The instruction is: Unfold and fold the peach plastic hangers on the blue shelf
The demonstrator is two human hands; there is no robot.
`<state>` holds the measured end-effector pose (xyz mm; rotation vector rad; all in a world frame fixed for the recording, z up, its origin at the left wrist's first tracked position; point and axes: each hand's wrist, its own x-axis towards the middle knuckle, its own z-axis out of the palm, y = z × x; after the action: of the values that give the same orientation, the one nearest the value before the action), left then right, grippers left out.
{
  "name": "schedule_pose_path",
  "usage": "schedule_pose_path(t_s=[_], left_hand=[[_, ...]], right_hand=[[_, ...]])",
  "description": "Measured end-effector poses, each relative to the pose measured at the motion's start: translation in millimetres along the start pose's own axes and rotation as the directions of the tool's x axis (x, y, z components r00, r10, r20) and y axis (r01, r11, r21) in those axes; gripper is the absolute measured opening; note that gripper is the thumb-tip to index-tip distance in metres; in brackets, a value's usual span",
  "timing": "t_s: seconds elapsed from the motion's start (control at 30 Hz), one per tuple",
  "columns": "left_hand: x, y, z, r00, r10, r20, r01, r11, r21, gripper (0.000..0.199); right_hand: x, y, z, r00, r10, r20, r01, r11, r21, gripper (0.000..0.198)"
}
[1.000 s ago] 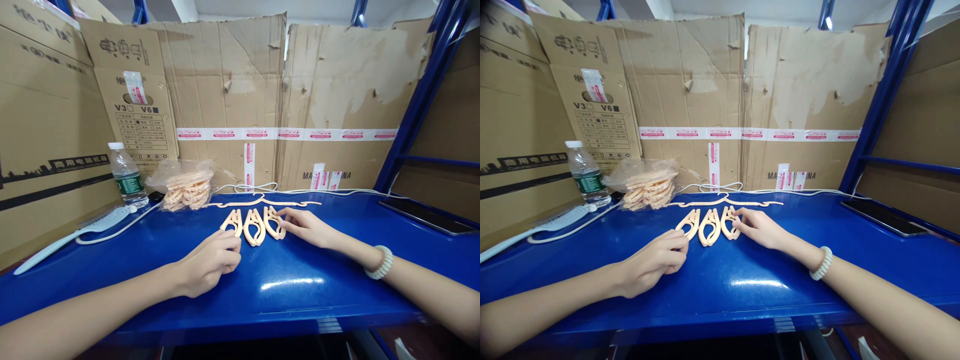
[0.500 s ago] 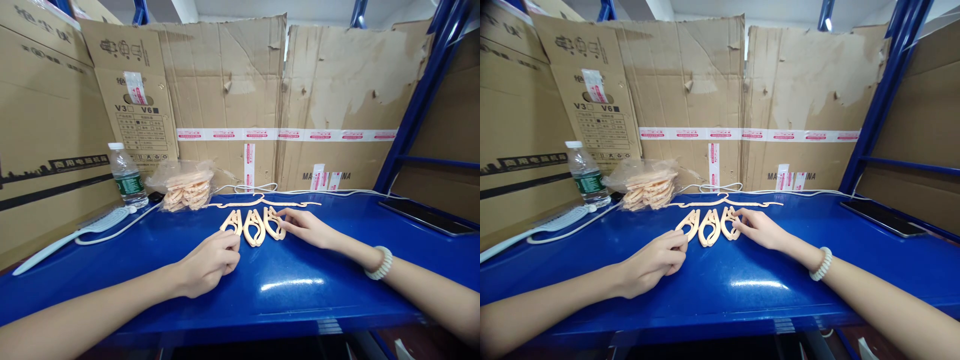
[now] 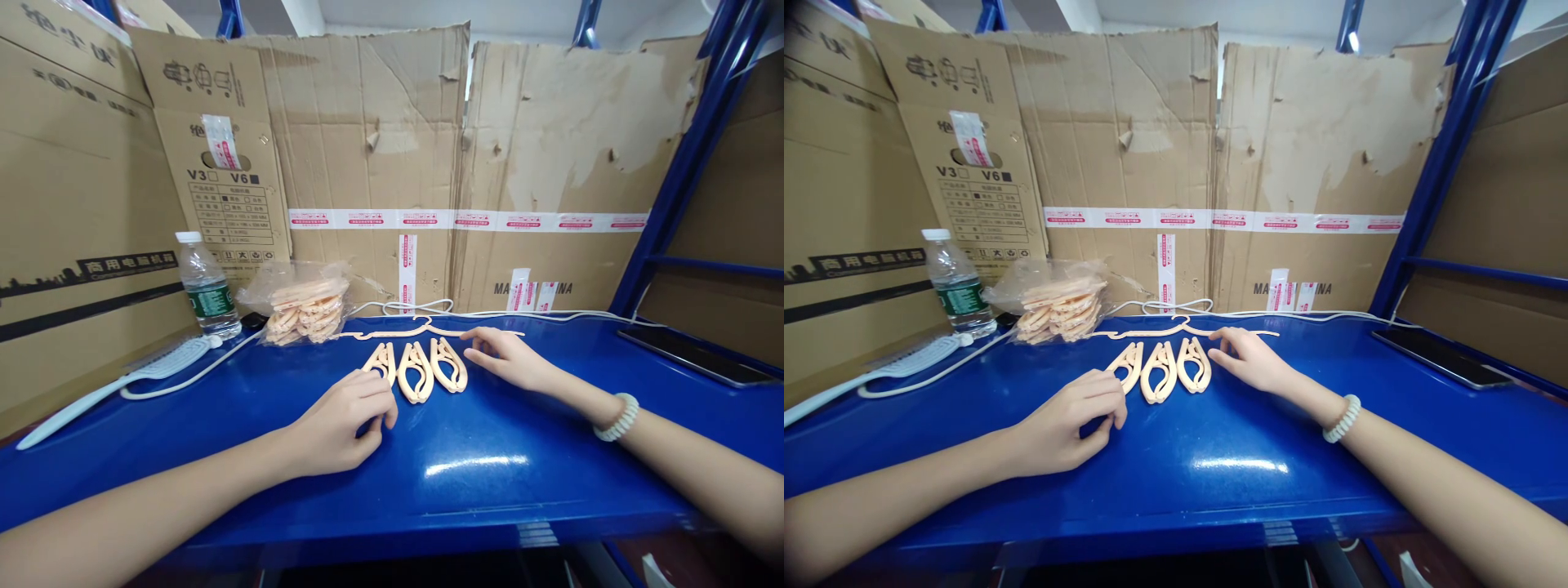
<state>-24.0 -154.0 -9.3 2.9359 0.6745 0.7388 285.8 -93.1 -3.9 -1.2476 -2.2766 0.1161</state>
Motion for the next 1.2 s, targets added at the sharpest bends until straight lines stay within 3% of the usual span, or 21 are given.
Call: schedule_pose_path(t_s=[0.17,0.37,0.47,0.6,0.87,1.07,1.2], left_hand=[[-1,-3,3,0.996,0.009,-0.084,-0.009,1.0,0.002,0.019],[3,-5,5,0.987,0.021,-0.158,-0.027,0.999,-0.036,0.02],[3,-5,5,0.984,0.017,-0.178,-0.031,0.997,-0.076,0.021],[2,-4,4,0.982,0.01,-0.19,-0.033,0.992,-0.118,0.023],[1,-3,2,0.97,-0.056,-0.237,0.033,0.994,-0.102,0.024],[0,-4,-1,0.94,-0.189,-0.286,0.133,0.97,-0.204,0.021],[5,-8,-6,0.876,-0.383,-0.294,0.258,0.886,-0.385,0.015]], right_hand=[[10,33,-3,0.998,-0.025,-0.055,0.016,0.986,-0.166,0.041],[16,63,5,0.99,0.092,0.107,-0.05,0.937,-0.345,0.06],[16,67,5,0.982,0.106,0.158,-0.037,0.92,-0.39,0.053],[17,66,0,0.99,0.051,0.129,0.007,0.911,-0.413,0.034],[19,60,-14,0.997,0.047,0.056,-0.037,0.986,-0.165,0.01],[8,59,-51,0.994,0.111,-0.022,-0.109,0.991,0.082,0.019],[1,52,-69,0.986,0.125,-0.11,-0.099,0.973,0.21,0.028]])
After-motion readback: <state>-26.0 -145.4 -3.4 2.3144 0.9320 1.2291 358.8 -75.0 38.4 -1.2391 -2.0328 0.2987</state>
